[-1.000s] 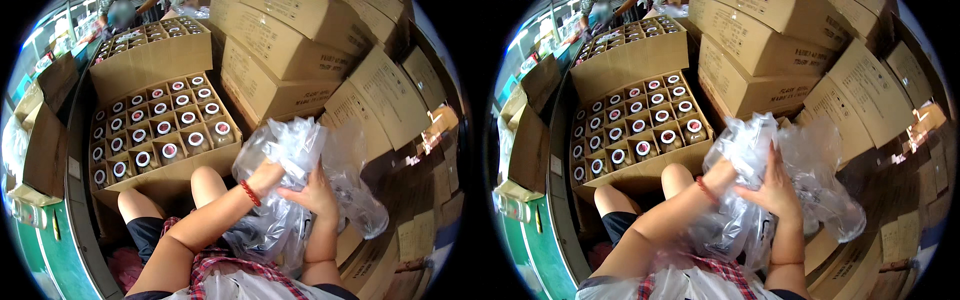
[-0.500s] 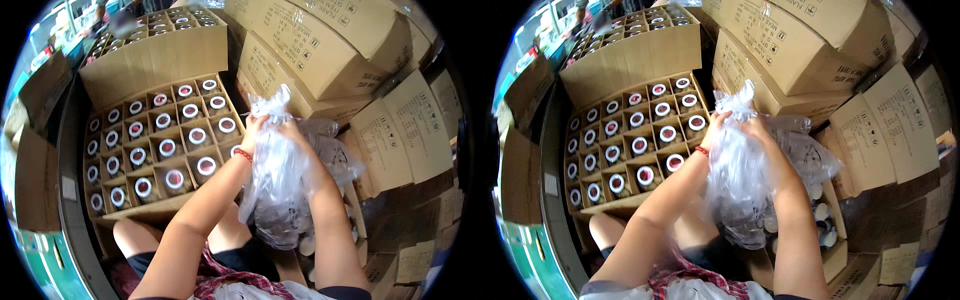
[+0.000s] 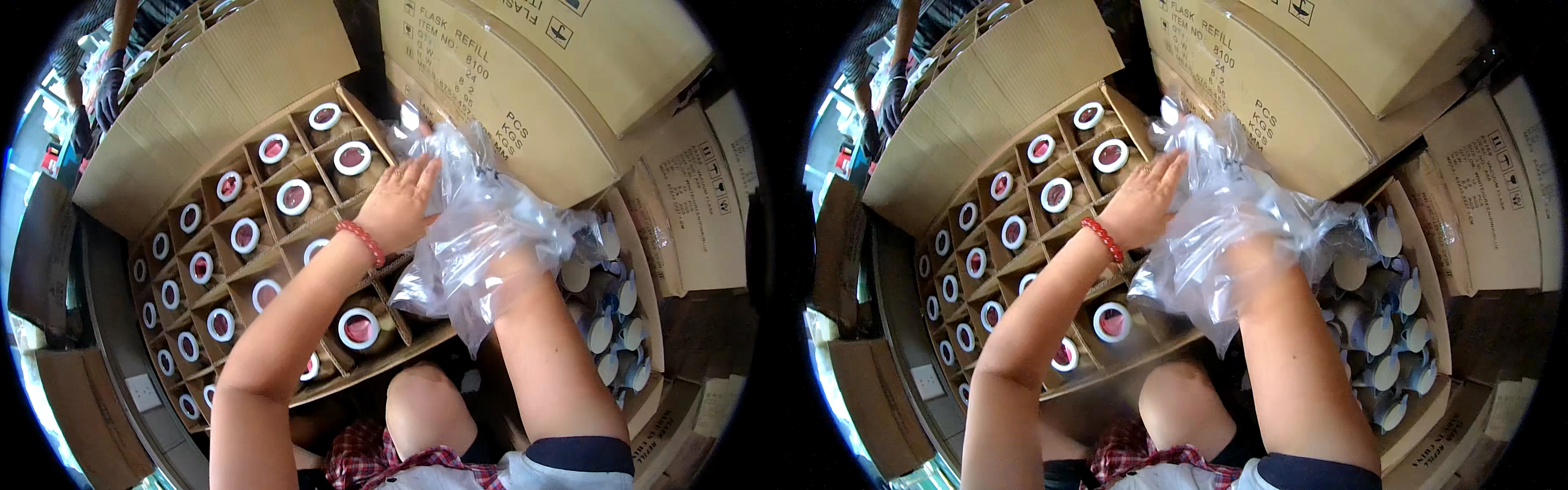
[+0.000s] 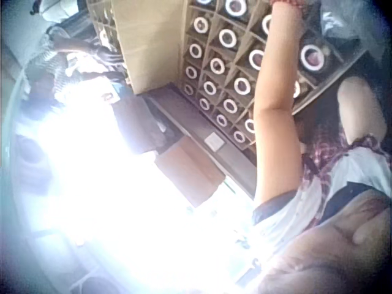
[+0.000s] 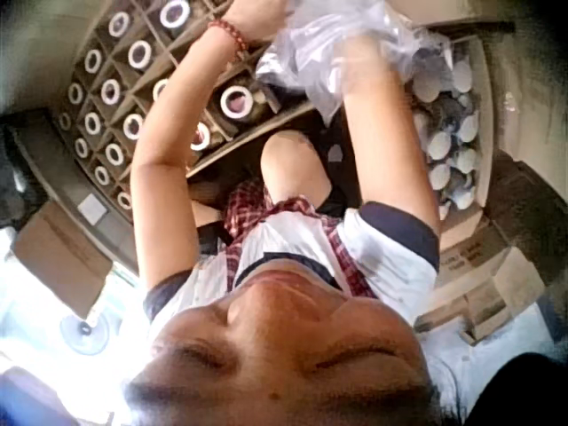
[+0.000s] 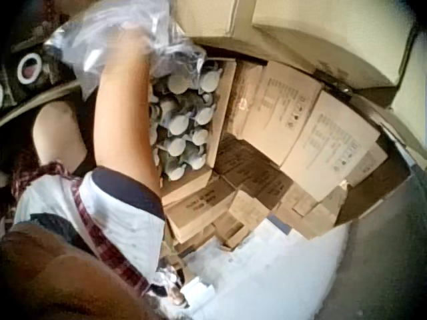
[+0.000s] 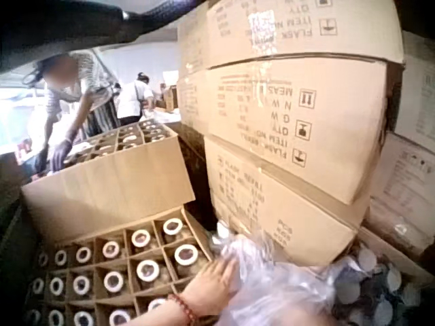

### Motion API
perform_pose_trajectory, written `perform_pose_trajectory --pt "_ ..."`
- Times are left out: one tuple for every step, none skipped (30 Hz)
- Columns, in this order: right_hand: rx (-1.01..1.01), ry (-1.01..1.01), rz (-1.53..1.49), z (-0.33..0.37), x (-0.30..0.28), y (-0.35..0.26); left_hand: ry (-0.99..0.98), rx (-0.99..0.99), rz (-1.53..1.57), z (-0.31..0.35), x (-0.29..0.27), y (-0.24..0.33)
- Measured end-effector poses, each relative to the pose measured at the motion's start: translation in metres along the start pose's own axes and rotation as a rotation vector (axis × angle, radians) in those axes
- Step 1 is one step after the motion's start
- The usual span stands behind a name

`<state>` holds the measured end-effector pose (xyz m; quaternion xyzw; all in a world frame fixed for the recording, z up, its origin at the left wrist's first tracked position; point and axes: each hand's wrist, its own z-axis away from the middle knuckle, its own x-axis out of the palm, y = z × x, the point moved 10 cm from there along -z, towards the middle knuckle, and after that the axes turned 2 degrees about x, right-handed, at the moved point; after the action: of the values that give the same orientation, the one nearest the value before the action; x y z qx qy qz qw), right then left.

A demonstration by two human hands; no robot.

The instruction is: The person sits on the floor and assembles small containers by placing white rings into a cardboard tray, then picks up a beige container, inserts a gray lid, and secures it. The person repeats the process with another container.

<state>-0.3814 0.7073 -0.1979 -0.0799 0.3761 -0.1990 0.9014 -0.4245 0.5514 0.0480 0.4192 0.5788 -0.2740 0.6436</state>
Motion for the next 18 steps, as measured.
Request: perform_pose_trajectory --pt "0.003 0.009 -0.018 0.003 -0.005 0.004 -0.095 -0.012 -0.040 -0.008 0.012 0.001" --pt "0.000 0.023 -0.036 0.003 -0.011 0.004 0.021 -0.008 -0.049 -0.011 0.004 0.005" --pt "-0.026 0.059 -0.092 -0.003 -0.022 -0.002 -0.115 -0.053 -0.083 -0.019 0.019 0.002" --pt "-0.058 0.116 -0.173 -0.001 -0.039 -0.008 -0.244 -0.095 -0.112 -0.031 0.020 0.007" --pt "-0.102 0.173 -0.262 0.000 -0.059 -0.019 -0.376 -0.143 -0.145 -0.037 0.023 0.008" --pt "-0.172 0.244 -0.390 0.001 -0.085 -0.037 -0.369 -0.134 -0.194 -0.045 0.025 0.007" --pt "-0.254 0.308 -0.554 0.004 -0.109 -0.054 -0.432 -0.143 -0.161 -0.053 0.035 0.004" --pt "-0.349 0.358 -0.725 0.009 -0.129 -0.071 -0.494 -0.158 -0.131 -0.060 0.049 -0.004" --pt "-0.439 0.393 -0.895 0.018 -0.147 -0.086 -0.536 -0.164 -0.119 -0.069 0.061 -0.008" --pt "-0.513 0.375 -1.063 0.020 -0.159 -0.100 -0.561 -0.186 -0.117 -0.073 0.067 -0.013" --pt "-0.573 0.369 -1.252 0.030 -0.165 -0.102 -0.589 -0.192 -0.111 -0.079 0.074 -0.014" --pt "-0.617 0.368 -1.344 0.038 -0.170 -0.109 -0.604 -0.196 -0.114 -0.084 0.080 -0.015" --pt "-0.619 0.400 -1.171 0.044 -0.175 -0.108 -0.607 -0.185 -0.107 -0.093 0.083 -0.010" --pt "-0.604 0.651 -0.968 0.067 -0.186 -0.115 -0.610 -0.190 -0.099 -0.096 0.088 -0.013" --pt "-0.583 0.885 -0.755 0.104 -0.193 -0.133 -0.613 -0.205 -0.087 -0.094 0.090 -0.019" --pt "-0.791 0.793 -0.902 0.140 -0.197 -0.173 -0.611 -0.259 -0.077 -0.075 0.089 -0.042" --pt "-0.807 0.739 -1.099 0.171 -0.203 -0.171 -0.593 -0.246 -0.057 -0.078 0.087 -0.041" --pt "-0.839 0.750 -1.257 0.185 -0.210 -0.167 -0.569 -0.248 -0.032 -0.076 0.081 -0.045"
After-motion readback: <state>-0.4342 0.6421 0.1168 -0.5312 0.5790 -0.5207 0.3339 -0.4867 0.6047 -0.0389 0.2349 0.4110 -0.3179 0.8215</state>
